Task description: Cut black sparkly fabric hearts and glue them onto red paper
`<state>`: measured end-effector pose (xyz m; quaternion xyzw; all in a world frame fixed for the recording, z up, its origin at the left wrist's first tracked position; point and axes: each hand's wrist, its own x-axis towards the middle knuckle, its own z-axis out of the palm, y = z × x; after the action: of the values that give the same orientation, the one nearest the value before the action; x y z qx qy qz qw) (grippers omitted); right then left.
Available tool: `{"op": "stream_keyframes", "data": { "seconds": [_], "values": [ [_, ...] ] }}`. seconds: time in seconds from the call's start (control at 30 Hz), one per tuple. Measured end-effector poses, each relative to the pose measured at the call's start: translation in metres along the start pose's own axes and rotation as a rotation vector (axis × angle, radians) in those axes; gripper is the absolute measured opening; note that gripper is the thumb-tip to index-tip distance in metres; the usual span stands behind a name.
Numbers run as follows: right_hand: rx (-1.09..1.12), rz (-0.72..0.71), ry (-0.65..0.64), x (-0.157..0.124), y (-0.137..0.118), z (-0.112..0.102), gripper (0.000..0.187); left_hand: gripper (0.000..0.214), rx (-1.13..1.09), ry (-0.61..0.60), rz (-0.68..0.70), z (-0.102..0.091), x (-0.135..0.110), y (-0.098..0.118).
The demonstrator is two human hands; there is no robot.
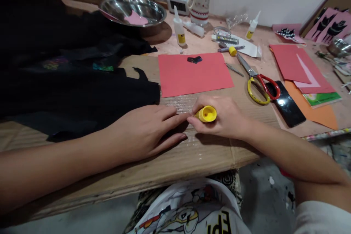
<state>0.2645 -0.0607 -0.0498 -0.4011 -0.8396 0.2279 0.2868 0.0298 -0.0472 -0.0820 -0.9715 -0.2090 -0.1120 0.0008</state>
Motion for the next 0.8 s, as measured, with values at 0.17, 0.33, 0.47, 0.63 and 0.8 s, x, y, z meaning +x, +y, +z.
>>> {"op": "stream_keyframes", "data": {
  "seconds": [0.17,0.33,0.47,0.63,0.8],
  "values": [
    [-0.028,0.002,-0.023,0.000,-0.002,0.000,0.011,0.043,0.020,0.008,0.010,0.000,-0.001,-0.001],
    [-0.034,0.035,-0.028,0.000,-0.004,-0.001,0.012,0.041,0.040,0.016,0.004,0.000,0.000,-0.001],
    [-0.005,0.030,0.041,-0.001,-0.005,-0.005,0.014,0.039,0.041,0.025,0.004,-0.001,0.001,0.001],
    [0.016,0.099,0.240,-0.002,-0.004,-0.013,0.016,0.039,0.041,0.011,-0.001,-0.001,0.002,0.002],
    [0.011,0.061,0.133,-0.001,-0.001,-0.007,0.015,0.039,0.045,0.006,-0.005,-0.001,0.002,0.002]
  ]
}}
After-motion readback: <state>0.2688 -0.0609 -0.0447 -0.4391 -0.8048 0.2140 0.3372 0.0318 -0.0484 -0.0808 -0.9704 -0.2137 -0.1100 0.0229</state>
